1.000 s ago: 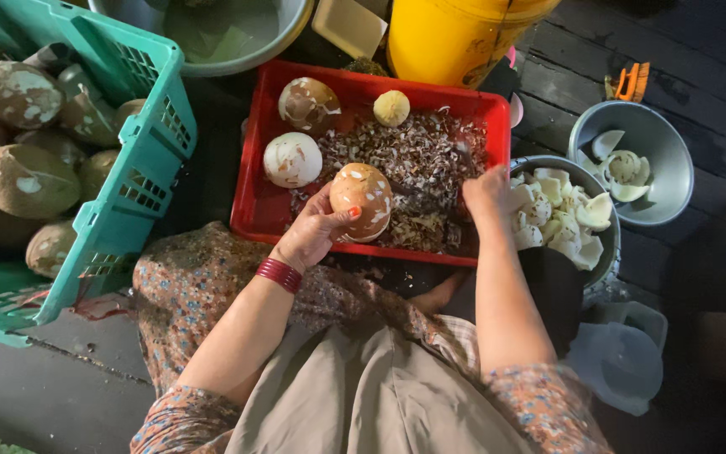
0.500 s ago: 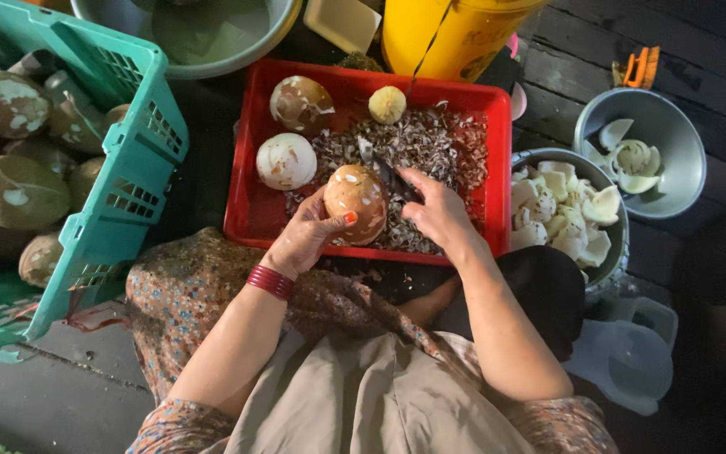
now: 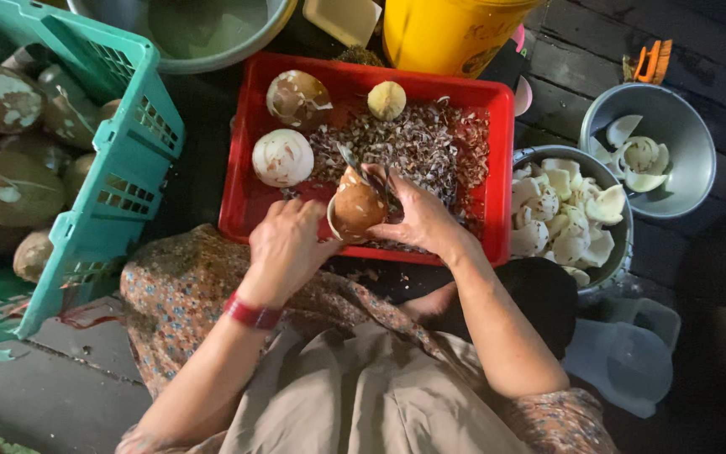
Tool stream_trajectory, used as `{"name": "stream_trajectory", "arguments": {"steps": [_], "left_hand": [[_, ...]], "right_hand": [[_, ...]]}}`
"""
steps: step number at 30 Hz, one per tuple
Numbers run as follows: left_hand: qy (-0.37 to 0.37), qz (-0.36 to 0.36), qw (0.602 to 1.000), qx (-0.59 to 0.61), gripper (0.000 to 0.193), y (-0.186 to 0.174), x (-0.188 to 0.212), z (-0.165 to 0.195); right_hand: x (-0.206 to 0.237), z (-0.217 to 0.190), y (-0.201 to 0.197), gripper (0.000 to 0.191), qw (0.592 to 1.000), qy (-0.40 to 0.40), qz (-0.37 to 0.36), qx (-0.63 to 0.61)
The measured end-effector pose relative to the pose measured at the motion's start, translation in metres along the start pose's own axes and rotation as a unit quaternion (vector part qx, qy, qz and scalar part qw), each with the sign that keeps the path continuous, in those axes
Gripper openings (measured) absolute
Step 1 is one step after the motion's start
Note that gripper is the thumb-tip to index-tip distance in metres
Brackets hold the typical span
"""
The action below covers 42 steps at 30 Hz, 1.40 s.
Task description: The person sits on the floor and uses a knife to peel the brown skin off a round fruit. The person rotates the fruit and scrapes away the skin, collecting the peels in a red tray.
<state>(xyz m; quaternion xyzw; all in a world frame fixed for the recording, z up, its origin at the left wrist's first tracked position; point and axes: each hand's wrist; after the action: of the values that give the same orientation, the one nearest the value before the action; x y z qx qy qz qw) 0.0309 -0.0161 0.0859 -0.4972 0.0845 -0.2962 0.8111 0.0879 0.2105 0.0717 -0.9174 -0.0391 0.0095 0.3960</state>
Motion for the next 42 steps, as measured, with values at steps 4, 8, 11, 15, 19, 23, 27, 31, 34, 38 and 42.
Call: {"name": "stream_trajectory", "arguments": {"steps": [4,8,11,15,19,23,27,31,34,38,42], "left_hand": [[0.035,-0.167,0.975,-0.143,0.018,0.008,0.03,0.021],[0.321,-0.158,0.928,0.101,0.066,0.068,0.049,0.05],[0.294,-0.281,0.914,0.01,0.073,0.113,0.049,0.065],[0.296,-0.309,0.902,-0.055,0.034,0.164,0.008,0.076],[0.524,-0.243,0.76,0.299,0.04,0.2,-0.055,0.068],[0.401,-0.247,0.792,0.39,0.049,0.21,-0.064,0.065],[0.344,-0.061,0.853,0.388,0.035,0.219,-0.047,0.087],[0.343,-0.092,0.875,0.329,0.03,0.232,-0.04,0.106],[0.349,-0.102,0.869,0.335,0.033,0.238,-0.04,0.103],[0.391,-0.112,0.857,0.316,0.038,0.24,-0.028,0.094],[0.427,-0.115,0.853,0.279,0.043,0.239,-0.018,0.098]], "right_hand": [[-0.002,0.0,-0.003,0.108,0.994,0.04,-0.031,0.096],[-0.003,0.003,0.002,0.107,0.99,0.064,-0.036,0.118],[-0.004,0.011,0.006,0.111,0.991,0.052,-0.025,0.12],[-0.004,0.016,0.008,0.11,0.992,0.023,-0.011,0.124],[-0.007,0.009,0.005,0.105,0.99,0.042,-0.029,0.134],[-0.011,-0.001,0.0,0.104,0.989,0.038,-0.027,0.137],[-0.01,-0.007,-0.003,0.101,0.988,0.012,-0.012,0.152],[-0.008,-0.011,-0.003,0.099,0.987,0.017,-0.007,0.157],[-0.008,-0.012,-0.003,0.099,0.984,0.039,-0.021,0.172],[-0.01,-0.012,0.0,0.1,0.983,0.05,-0.016,0.178],[-0.009,-0.011,0.002,0.1,0.986,0.005,0.015,0.168]]}}
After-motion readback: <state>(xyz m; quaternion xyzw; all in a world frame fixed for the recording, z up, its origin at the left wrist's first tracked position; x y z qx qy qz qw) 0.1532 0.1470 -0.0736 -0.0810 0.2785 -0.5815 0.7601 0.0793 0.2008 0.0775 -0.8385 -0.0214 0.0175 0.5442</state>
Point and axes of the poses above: each hand's wrist, its own x-axis away from the middle knuckle, its own y-axis out of the palm, z = x × y, and after that the axes turned 10 degrees about x, right-handed
